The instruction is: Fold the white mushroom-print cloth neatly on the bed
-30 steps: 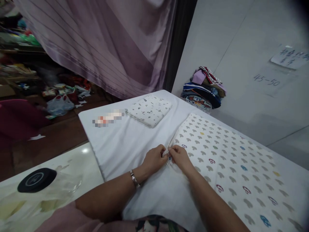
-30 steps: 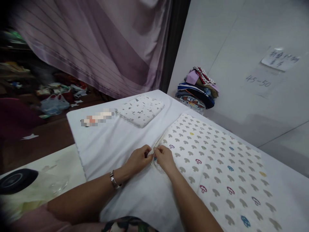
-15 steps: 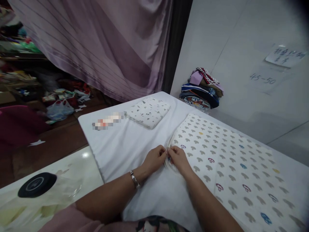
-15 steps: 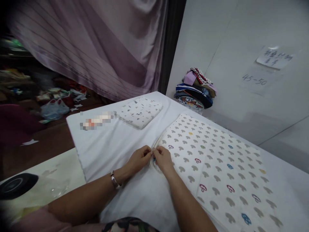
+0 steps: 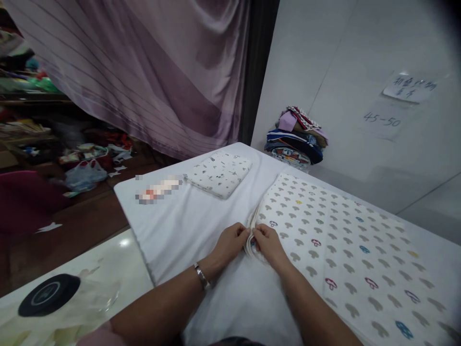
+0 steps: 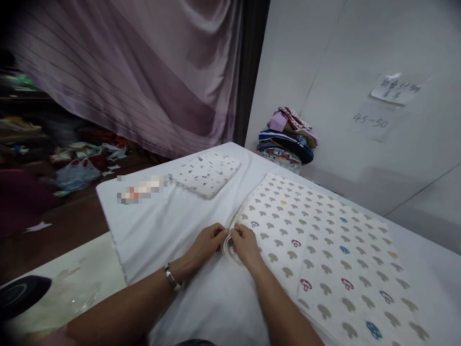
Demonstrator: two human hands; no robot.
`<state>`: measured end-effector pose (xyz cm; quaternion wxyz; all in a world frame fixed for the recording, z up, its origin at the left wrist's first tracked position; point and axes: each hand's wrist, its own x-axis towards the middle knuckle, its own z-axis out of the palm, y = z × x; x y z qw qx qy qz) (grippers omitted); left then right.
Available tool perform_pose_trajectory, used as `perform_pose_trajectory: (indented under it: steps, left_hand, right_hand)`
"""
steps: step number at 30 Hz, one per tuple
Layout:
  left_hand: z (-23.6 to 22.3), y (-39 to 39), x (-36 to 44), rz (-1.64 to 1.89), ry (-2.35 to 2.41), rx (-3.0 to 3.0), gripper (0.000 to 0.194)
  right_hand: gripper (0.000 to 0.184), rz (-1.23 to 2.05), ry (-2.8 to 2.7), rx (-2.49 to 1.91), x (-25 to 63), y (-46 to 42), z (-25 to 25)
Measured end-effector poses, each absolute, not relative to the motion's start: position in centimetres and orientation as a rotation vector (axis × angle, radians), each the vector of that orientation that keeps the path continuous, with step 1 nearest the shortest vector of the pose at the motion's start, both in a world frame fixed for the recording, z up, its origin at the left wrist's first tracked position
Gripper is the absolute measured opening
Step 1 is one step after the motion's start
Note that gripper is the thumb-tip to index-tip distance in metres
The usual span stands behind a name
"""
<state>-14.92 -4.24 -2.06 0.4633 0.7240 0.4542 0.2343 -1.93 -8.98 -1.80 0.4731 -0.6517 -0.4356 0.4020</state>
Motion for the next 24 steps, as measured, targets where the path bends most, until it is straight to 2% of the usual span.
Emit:
perform_pose_trajectory:
  steps: [9, 15, 20, 24]
  left_hand:
    - [-1.5, -4.5, -14.9, 0.588, 1.216, 1.871, 0.018]
    - [-0.6, -5.2, -15.2, 0.522, 1.275, 2.189, 0.014]
    - [-0.3, -5.4, -15.4, 0.410, 1.254, 2.349, 0.017]
    - [-0.4, -5.4, -15.3, 0.473, 1.198, 2.331, 0.015]
  right_hand:
    - [0.018, 0.925, -1.126, -1.726, -1.6, -8.9, -0.5]
    - [0.015, 0.952, -1.164, -1.773, -2.0, -8.6, -0.4]
    - [0.023, 0.997, -1.121, -1.736, -2.3, -8.8, -0.2]
    - [0.029, 1.024, -1.081, -1.701, -2.5, -9.0, -0.3]
